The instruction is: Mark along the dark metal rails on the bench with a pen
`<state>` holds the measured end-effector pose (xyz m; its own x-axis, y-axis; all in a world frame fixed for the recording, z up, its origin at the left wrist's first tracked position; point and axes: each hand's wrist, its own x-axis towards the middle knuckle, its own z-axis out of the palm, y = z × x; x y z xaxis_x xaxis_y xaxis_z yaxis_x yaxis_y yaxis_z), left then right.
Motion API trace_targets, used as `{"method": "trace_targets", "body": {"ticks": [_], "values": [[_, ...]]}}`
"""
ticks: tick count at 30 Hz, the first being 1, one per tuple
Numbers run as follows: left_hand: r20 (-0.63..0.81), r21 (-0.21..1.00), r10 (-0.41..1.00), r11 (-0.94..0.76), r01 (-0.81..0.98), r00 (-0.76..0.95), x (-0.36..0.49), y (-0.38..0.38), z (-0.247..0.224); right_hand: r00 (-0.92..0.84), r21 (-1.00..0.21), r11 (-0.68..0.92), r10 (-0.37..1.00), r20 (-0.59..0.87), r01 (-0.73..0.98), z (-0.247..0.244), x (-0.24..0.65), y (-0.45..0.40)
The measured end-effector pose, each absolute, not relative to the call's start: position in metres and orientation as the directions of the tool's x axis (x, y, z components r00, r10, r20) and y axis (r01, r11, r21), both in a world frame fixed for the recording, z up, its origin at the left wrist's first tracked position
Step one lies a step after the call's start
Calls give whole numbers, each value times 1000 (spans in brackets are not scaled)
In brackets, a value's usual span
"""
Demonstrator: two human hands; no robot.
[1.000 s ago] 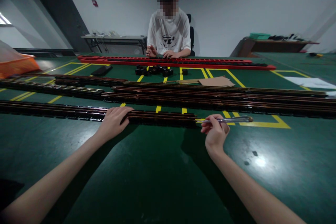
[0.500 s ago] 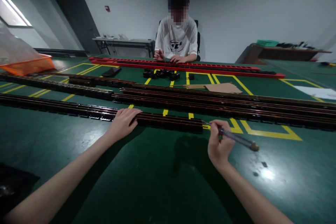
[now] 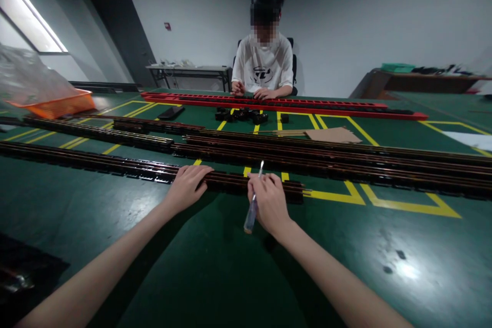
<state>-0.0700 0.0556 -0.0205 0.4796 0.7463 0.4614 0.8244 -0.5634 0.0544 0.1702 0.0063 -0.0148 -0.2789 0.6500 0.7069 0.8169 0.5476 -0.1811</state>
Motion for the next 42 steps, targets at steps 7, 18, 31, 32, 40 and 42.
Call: {"method": "trace_targets", "body": {"ticks": [7, 18, 31, 32, 40, 42], "values": [[448, 33, 749, -560, 828, 489, -70, 57, -20, -422, -102, 553, 731, 537, 827, -17, 154, 17], [425, -27, 749, -550, 835, 507, -36, 67, -18, -290, -96, 383, 820, 494, 919, -20, 172, 30], [483, 111, 689, -660, 743, 541, 8, 64, -20, 122, -201, 4, 782, 611, 980, -25, 244, 18], [495, 114, 706, -630, 768, 506, 7, 64, -20, 165, -221, -28, 760, 628, 975, -25, 248, 17], [489, 69, 757, -530, 845, 434, 10, 65, -20, -32, -284, 332, 699, 715, 899, -23, 236, 19], [497, 50, 748, -531, 846, 440, 11, 65, -21, -185, -210, 434, 705, 685, 876, -23, 226, 21]]}}
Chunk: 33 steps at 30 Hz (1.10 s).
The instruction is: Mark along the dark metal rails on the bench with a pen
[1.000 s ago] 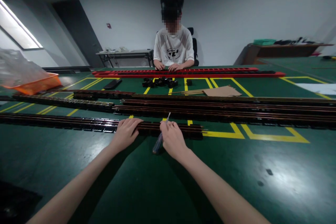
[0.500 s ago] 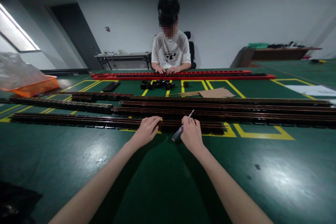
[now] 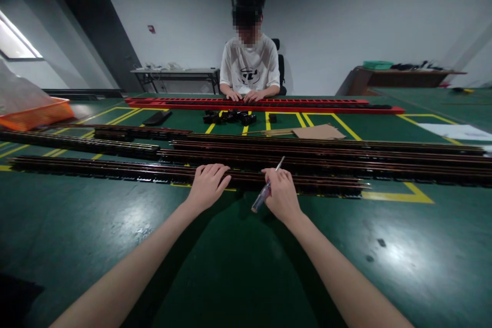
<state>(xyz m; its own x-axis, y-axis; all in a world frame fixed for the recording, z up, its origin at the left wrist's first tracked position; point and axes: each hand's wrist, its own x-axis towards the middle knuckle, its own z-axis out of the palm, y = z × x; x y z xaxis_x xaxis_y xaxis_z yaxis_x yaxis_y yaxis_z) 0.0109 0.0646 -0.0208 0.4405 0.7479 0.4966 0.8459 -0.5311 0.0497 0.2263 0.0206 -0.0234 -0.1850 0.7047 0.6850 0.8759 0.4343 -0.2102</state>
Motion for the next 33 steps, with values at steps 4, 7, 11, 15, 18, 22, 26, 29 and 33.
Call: {"method": "trace_targets", "body": {"ticks": [4, 7, 11, 15, 18, 22, 26, 29, 33], "values": [[500, 19, 737, -533, 846, 454, 11, 64, -22, -334, -64, 478, 698, 634, 876, -24, 213, 24], [496, 26, 738, -540, 841, 458, 11, 63, -22, -331, 1, 413, 727, 601, 911, -23, 211, 27], [504, 54, 736, -549, 834, 452, 10, 63, -22, -311, 52, 347, 751, 583, 936, -22, 209, 29], [518, 50, 719, -566, 823, 463, 10, 63, -22, -255, 83, 258, 760, 598, 963, -20, 204, 29], [533, 39, 694, -591, 806, 483, 10, 63, -23, -187, 56, 193, 776, 603, 980, -19, 198, 28], [558, 53, 646, -654, 754, 521, 9, 63, -22, -128, 20, 147, 779, 614, 989, -20, 193, 25], [568, 60, 645, -652, 756, 511, 9, 61, -19, -138, 18, 163, 763, 632, 986, -22, 196, 25], [577, 60, 679, -589, 806, 454, 9, 60, -19, -95, -47, 166, 748, 657, 985, -24, 202, 24], [576, 59, 722, -504, 862, 383, 10, 60, -20, -104, -144, 291, 691, 715, 946, -23, 208, 21]]}}
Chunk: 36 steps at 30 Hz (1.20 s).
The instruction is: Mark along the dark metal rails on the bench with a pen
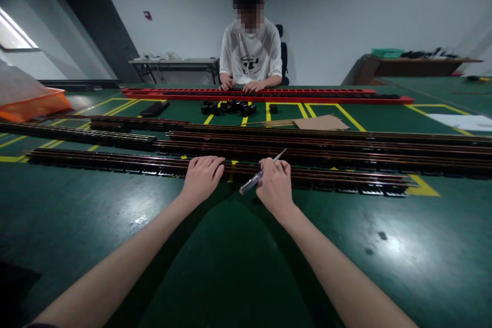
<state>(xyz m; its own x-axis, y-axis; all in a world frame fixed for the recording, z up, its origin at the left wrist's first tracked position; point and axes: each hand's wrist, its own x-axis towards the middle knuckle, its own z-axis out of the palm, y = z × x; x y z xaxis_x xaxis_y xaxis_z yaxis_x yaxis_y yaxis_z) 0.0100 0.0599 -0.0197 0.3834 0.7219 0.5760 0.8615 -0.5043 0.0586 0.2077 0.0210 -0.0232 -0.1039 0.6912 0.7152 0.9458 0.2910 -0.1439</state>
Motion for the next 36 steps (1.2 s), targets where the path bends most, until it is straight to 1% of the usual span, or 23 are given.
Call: {"method": "trace_targets", "body": {"ticks": [3, 5, 7, 11, 17, 21, 24, 27, 30, 33, 36], "values": [[564, 62, 740, -481, 875, 367, 10, 60, -20, -172, -137, 391, 658, 734, 910, -23, 207, 21], [557, 65, 746, -478, 876, 365, 11, 60, -20, -213, -108, 411, 659, 722, 905, -24, 205, 22], [553, 68, 748, -478, 875, 366, 11, 60, -19, -223, -89, 389, 685, 693, 917, -26, 204, 23], [546, 78, 753, -482, 873, 367, 10, 60, -19, -166, -96, 298, 741, 650, 950, -29, 205, 25], [557, 87, 747, -487, 869, 363, 10, 59, -18, -106, -97, 220, 753, 649, 971, -24, 198, 23], [565, 81, 745, -478, 874, 355, 11, 58, -17, -85, -53, 152, 769, 634, 987, -22, 193, 21], [556, 77, 749, -477, 876, 359, 11, 58, -17, -120, -9, 159, 779, 616, 987, -21, 195, 19], [554, 73, 750, -476, 876, 361, 11, 59, -18, -188, 8, 230, 777, 601, 973, -20, 199, 16], [555, 68, 750, -473, 878, 360, 11, 59, -19, -239, -4, 303, 758, 607, 953, -19, 199, 15], [554, 62, 748, -475, 878, 365, 11, 59, -19, -236, -23, 317, 751, 617, 948, -21, 198, 17], [553, 60, 746, -479, 876, 370, 11, 59, -19, -168, -54, 257, 761, 626, 965, -23, 197, 20]]}}
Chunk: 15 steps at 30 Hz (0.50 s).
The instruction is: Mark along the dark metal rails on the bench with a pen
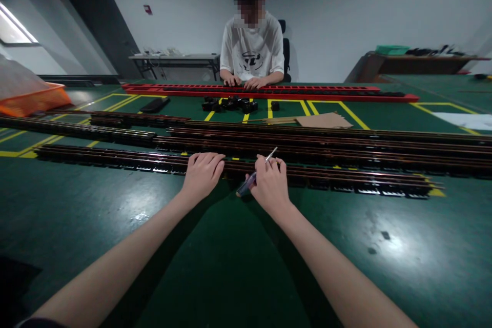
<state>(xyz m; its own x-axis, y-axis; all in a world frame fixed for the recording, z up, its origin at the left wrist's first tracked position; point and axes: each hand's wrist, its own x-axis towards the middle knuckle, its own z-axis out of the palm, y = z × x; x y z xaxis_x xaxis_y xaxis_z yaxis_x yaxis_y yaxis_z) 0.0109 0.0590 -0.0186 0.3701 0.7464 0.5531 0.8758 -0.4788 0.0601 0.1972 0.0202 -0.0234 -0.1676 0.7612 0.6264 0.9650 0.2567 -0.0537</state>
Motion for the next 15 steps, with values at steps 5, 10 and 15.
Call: {"method": "trace_targets", "body": {"ticks": [5, 10, 15], "values": [[555, 74, 748, -480, 874, 364, 11, 59, -19, -75, -95, 169, 782, 619, 981, -24, 193, 22], [554, 72, 749, -476, 876, 362, 11, 59, -19, -83, -85, 170, 788, 610, 982, -21, 186, 19], [546, 71, 753, -479, 875, 368, 11, 59, -19, -67, -177, 207, 810, 583, 962, -22, 195, 20]]}}
